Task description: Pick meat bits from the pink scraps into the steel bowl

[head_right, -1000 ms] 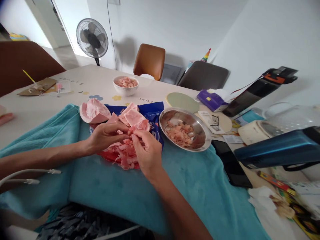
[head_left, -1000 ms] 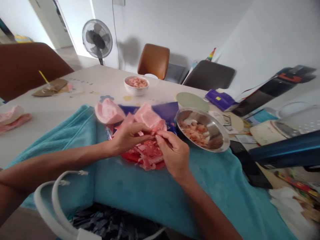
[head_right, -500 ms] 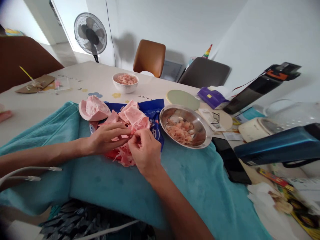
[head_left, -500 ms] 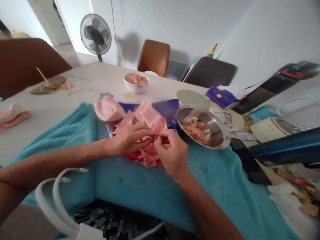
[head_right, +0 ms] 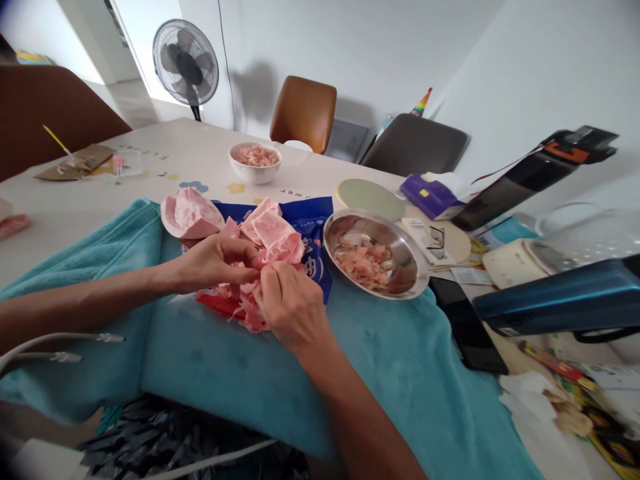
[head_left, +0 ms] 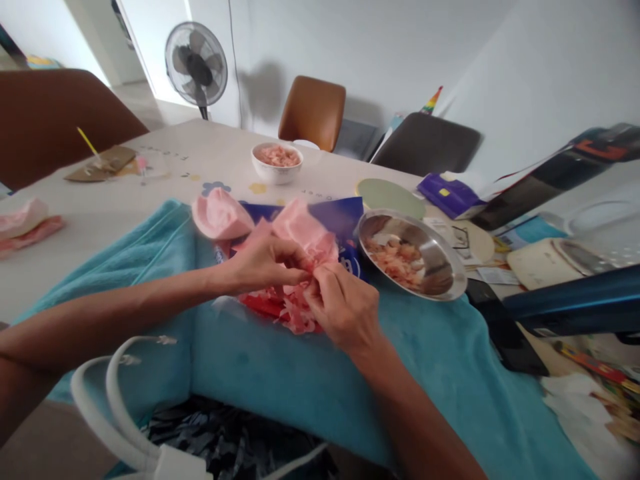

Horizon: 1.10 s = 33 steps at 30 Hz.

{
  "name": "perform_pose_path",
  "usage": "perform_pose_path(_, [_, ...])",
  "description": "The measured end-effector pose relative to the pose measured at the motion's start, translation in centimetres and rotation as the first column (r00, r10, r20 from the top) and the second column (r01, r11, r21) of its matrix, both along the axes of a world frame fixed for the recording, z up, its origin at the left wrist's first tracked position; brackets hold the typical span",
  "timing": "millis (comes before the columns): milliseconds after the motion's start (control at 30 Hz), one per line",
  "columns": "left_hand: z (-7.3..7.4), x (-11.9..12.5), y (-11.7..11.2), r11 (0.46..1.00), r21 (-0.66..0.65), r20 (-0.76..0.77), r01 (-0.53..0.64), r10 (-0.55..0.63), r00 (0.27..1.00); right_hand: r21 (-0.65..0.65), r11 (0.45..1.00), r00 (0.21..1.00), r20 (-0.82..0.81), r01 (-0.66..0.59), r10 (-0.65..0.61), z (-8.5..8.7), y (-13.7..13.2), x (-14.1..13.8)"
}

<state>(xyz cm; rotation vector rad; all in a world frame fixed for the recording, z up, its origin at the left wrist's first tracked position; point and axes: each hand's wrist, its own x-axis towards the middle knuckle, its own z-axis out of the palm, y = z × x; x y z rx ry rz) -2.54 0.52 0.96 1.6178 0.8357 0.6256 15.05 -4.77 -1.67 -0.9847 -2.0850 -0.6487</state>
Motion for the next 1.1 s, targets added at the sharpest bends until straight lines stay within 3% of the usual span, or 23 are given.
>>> perform_pose_path(67, [0.0,0.0,0.0,0.998,-0.054,-0.002,0.018,-0.018,1.0,-0.005,0.999,0.999,-0.014,-0.04,0.04,0.0,-0.1,-0.2])
perform_pose_path(167, [0.1,0.0,-0.1,0.999,-0.034,0.02,0.033,-0.033,0.999,-0.077,0.993,0.989,-0.126,-0.087,0.077,0.0,-0.2,-0.5])
perform_pose_path(267, [0.3,-0.1,-0.3,0.998,-0.024,0.069,0.05,-0.048,0.996,-0.209,0.973,0.955,-0.295,-0.099,0.033,0.2,-0.4,-0.7])
perform_pose_path(400, [0.4,-0.3,-0.5,0.996,-0.079,0.141,0.051,-0.04,0.989,-0.388,0.907,0.871,-0.489,-0.167,-0.049,0.9,-0.6,-0.5])
perform_pose_path(567, [-0.3,-0.3,0.1,0.94,-0.317,0.331,0.125,-0.014,0.944,-0.345,0.919,0.766,-0.638,-0.191,-0.08,1.4,-0.8,-0.1])
perform_pose_path(700, [-0.5,-0.4,0.6,0.869,-0.455,0.441,0.193,0.032,0.897,-0.345,0.902,0.756,-0.654,-0.26,-0.032,1.3,-0.8,0.0])
perform_pose_path(933, [-0.7,-0.6,0.7,0.852,-0.474,0.494,0.221,0.05,0.868,-0.471,0.773,0.657,-0.748,-0.425,-0.095,1.2,-0.8,-0.2])
perform_pose_path(1100, [-0.8,-0.5,0.7,0.85,-0.474,0.488,0.231,0.035,0.872,-0.464,0.771,0.647,-0.757,-0.436,-0.091,0.7,-0.8,-0.1])
